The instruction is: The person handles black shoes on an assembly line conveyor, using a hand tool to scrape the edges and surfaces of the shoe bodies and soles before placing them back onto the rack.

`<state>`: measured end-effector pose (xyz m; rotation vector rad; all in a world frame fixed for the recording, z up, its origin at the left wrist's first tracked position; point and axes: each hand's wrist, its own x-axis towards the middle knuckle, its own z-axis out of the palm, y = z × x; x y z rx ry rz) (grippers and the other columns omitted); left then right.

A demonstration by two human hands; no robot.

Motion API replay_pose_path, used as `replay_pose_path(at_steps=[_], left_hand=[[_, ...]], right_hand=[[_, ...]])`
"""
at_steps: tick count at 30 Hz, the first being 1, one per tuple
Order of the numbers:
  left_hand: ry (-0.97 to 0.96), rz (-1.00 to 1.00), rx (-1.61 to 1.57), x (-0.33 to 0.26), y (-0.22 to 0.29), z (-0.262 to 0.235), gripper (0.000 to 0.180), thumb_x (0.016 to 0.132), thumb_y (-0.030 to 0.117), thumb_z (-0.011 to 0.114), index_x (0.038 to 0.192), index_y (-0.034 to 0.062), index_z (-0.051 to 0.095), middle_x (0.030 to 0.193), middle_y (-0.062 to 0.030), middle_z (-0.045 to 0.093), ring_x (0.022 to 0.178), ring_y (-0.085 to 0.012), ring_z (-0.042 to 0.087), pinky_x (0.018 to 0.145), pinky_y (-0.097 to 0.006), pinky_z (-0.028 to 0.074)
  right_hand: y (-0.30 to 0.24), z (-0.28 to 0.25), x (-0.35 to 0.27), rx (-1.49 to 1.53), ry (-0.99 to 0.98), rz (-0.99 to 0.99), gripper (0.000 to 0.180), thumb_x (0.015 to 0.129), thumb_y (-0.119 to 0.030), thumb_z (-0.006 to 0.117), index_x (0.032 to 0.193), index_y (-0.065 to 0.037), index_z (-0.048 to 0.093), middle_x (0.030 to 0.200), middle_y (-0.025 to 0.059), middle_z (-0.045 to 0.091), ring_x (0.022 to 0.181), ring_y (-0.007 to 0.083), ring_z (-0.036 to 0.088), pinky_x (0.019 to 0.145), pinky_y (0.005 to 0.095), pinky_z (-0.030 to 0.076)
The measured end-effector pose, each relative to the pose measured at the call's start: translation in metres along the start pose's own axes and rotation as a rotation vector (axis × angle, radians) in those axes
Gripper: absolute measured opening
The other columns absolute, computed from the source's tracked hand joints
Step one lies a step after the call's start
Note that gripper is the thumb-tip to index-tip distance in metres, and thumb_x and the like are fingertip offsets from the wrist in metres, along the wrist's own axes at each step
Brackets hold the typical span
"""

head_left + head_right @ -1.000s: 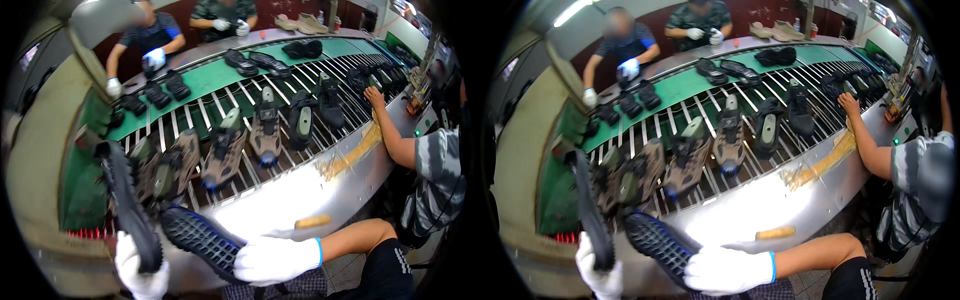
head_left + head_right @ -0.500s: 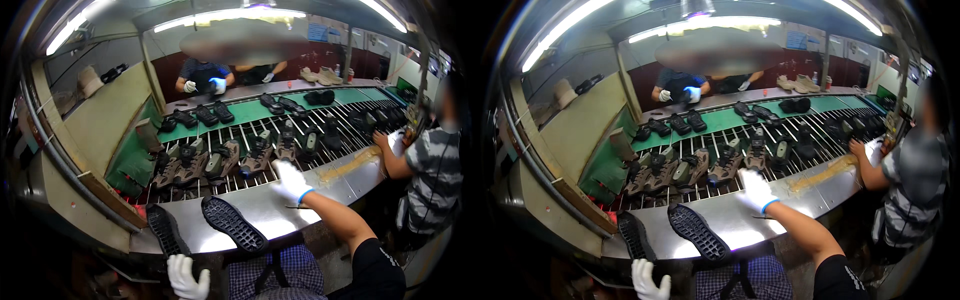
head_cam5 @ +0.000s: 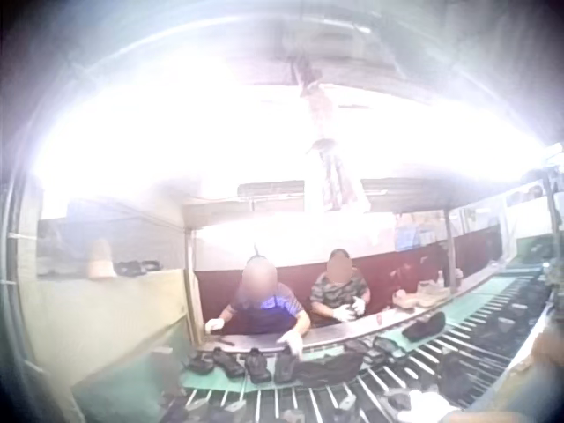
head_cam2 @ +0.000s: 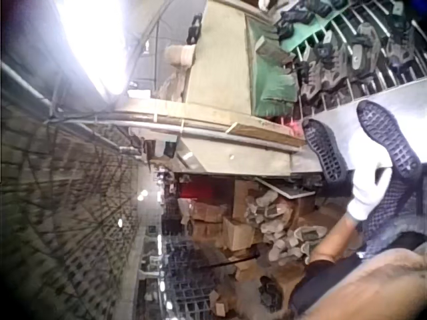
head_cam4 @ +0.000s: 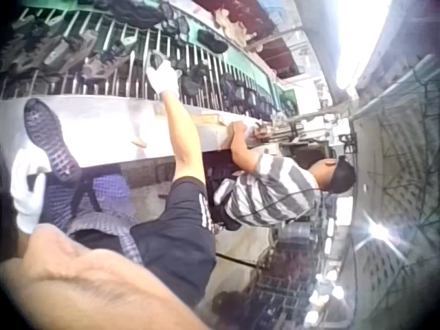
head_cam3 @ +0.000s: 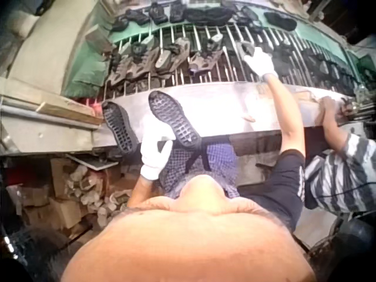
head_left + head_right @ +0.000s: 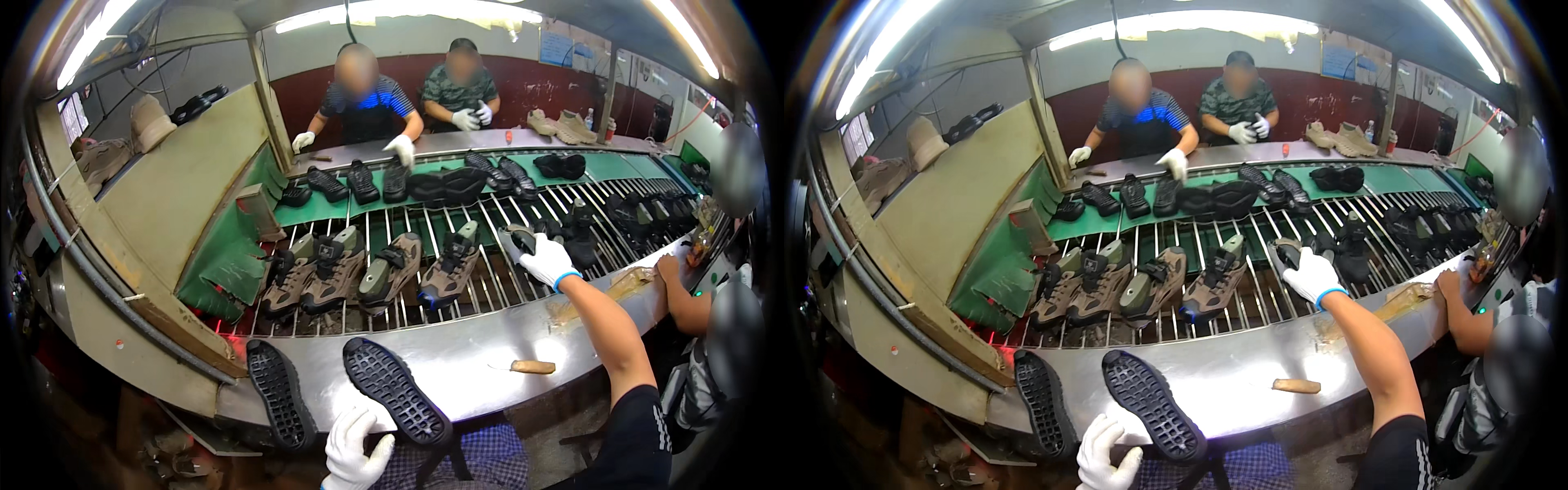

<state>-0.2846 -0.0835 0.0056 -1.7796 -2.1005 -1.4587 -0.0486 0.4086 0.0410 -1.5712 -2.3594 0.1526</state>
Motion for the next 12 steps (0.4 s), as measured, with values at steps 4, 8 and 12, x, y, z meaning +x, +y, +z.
replay_pose_path(at_steps=[4, 8, 12], left_hand=[[-0.037, 0.122, -0.074, 0.035, 0.016, 0.017, 0.061, 0.079, 0.019, 0.091, 0.129, -0.0060, 0.065, 0.134, -0.0280, 0.067, 0.127, -0.0453, 0.065, 0.110, -0.051, 0.053], [-0.041, 0.153, -0.192, 0.062, 0.038, 0.064, 0.090, 0.078, 0.028, 0.095, 0.147, -0.0078, 0.051, 0.146, -0.0322, 0.057, 0.134, -0.0453, 0.061, 0.111, -0.048, 0.052], [-0.005, 0.054, -0.391, 0.053, 0.076, 0.102, 0.116, 0.070, 0.037, 0.101, 0.158, -0.0048, 0.038, 0.147, -0.0279, 0.056, 0.136, -0.0405, 0.059, 0.113, -0.047, 0.050]], right_hand=[[-0.022, -0.103, -0.048, 0.326, -0.060, 0.092, 0.049, 0.090, -0.036, 0.068, 0.120, 0.003, 0.069, 0.100, 0.0238, 0.076, 0.096, 0.0361, 0.076, 0.086, 0.0426, 0.060], [0.003, -0.166, -0.122, 0.791, -0.127, -0.029, 0.050, 0.090, -0.025, 0.069, 0.130, 0.004, 0.067, 0.105, 0.0143, 0.075, 0.094, 0.0195, 0.073, 0.086, 0.0339, 0.059], [-0.025, -0.187, -0.232, 1.262, -0.031, -0.238, 0.056, 0.090, -0.027, 0.075, 0.135, 0.005, 0.062, 0.119, 0.0180, 0.072, 0.104, 0.0230, 0.071, 0.094, 0.0367, 0.057]])
